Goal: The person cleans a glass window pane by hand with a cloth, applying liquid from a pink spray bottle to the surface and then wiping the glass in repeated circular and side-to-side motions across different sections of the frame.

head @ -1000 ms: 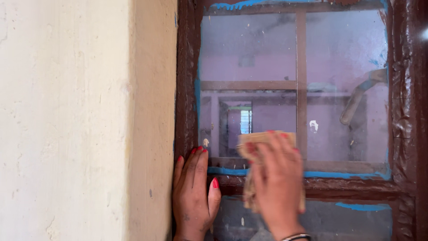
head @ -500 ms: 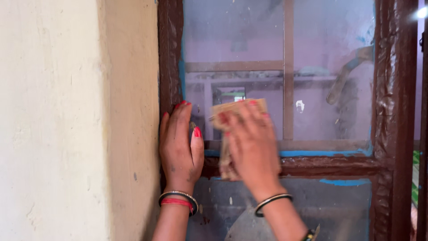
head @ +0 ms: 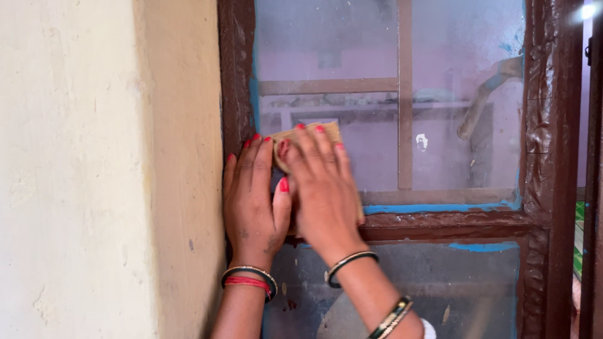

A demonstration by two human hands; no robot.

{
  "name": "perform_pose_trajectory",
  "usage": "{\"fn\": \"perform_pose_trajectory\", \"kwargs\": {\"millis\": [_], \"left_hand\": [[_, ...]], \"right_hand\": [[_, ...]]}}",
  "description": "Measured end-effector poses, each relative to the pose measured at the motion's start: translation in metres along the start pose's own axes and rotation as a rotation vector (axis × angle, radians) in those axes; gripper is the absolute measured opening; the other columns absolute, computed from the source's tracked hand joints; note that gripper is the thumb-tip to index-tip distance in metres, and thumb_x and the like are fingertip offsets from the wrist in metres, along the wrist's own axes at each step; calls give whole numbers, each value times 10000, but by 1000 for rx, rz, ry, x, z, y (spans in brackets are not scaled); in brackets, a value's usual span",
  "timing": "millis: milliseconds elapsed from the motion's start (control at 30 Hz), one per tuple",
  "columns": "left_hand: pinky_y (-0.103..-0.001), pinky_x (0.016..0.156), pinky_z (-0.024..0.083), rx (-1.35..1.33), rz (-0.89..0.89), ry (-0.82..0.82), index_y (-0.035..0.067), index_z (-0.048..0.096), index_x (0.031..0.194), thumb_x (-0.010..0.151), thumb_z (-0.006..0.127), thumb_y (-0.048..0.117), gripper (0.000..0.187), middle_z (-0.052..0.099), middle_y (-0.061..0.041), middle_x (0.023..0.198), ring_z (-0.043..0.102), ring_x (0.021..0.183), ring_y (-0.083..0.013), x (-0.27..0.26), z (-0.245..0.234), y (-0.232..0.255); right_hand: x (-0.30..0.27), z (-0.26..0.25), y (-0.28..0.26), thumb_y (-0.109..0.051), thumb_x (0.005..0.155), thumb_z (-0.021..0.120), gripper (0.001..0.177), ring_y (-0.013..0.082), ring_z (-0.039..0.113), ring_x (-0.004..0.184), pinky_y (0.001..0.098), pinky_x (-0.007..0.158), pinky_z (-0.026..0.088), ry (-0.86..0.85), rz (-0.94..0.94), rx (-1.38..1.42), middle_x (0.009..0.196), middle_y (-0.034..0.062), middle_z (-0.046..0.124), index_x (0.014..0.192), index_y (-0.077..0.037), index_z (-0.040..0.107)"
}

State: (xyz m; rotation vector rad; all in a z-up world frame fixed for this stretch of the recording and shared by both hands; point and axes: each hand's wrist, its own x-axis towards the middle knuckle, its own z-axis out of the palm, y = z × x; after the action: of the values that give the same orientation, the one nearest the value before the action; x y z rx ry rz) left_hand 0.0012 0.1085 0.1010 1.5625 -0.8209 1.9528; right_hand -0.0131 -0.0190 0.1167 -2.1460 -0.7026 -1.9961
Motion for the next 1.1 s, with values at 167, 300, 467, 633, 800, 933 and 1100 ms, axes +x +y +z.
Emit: {"fn": "perform_pose_trajectory", "kwargs": {"millis": [167, 300, 467, 633, 800, 933, 1100], "left_hand": [[-537, 1230, 306, 34, -51, 3, -1, 510, 1452, 987, 509, 240, 524, 545, -205, 1499, 500, 1417, -364, 1, 1, 5], [-530, 1243, 304, -50, -84, 46, 11, 520, 1455, 985, 488, 219, 515, 562, -188, 1500, 515, 1425, -347, 5, 3, 6], [-529, 1236, 287, -26, -42, 41, 13, 502, 1469, 985, 495, 240, 534, 558, -189, 1500, 506, 1433, -348, 4, 3, 2], [-526, 1242, 278, 20, -26, 8, -6, 467, 1500, 980, 494, 232, 573, 535, -201, 1511, 490, 1435, -358, 3, 3, -1], [-534, 1236, 275, 24, -57, 20, -9, 469, 1482, 975, 534, 248, 571, 537, -203, 1503, 494, 1424, -356, 6, 4, 7], [-544, 1257, 251, -18, -89, 95, 7, 480, 1489, 994, 535, 236, 548, 533, -207, 1523, 466, 1466, -380, 15, 9, 33], [-518, 1321, 221, -414, 5, -91, -5, 400, 1554, 1037, 498, 272, 594, 447, -244, 1602, 355, 1562, -411, 31, 45, 80]], "right_hand": [[-9, -26, 35, -134, 939, 577, 527, 336, 248, 1526, 534, 1228, 166, 99, 236, -151, 1620, 144, 355, 1446, 3, 527], [-10, -21, 24, -152, 939, 590, 548, 376, 224, 1525, 552, 1225, 152, 186, 323, -190, 1622, 179, 317, 1444, 44, 506], [6, 5, -4, -108, 940, 571, 508, 335, 225, 1585, 507, 1286, 166, 14, 17, -71, 1638, 119, 390, 1443, -47, 527], [26, -8, 24, -159, 935, 583, 549, 311, 271, 1540, 516, 1255, 175, 45, -12, -96, 1607, 126, 408, 1467, -40, 518], [6, -15, 34, -176, 969, 582, 503, 344, 265, 1550, 527, 1250, 185, 204, 234, -166, 1632, 121, 394, 1446, -31, 521], [-2, -14, 39, -215, 977, 554, 568, 383, 213, 1550, 564, 1242, 140, 177, 206, -78, 1647, 141, 341, 1497, -3, 469], [-3, -33, 67, -266, 962, 578, 626, 421, 157, 1514, 566, 1175, 123, 102, 11, 60, 1629, 203, 305, 1519, -13, 446]]}}
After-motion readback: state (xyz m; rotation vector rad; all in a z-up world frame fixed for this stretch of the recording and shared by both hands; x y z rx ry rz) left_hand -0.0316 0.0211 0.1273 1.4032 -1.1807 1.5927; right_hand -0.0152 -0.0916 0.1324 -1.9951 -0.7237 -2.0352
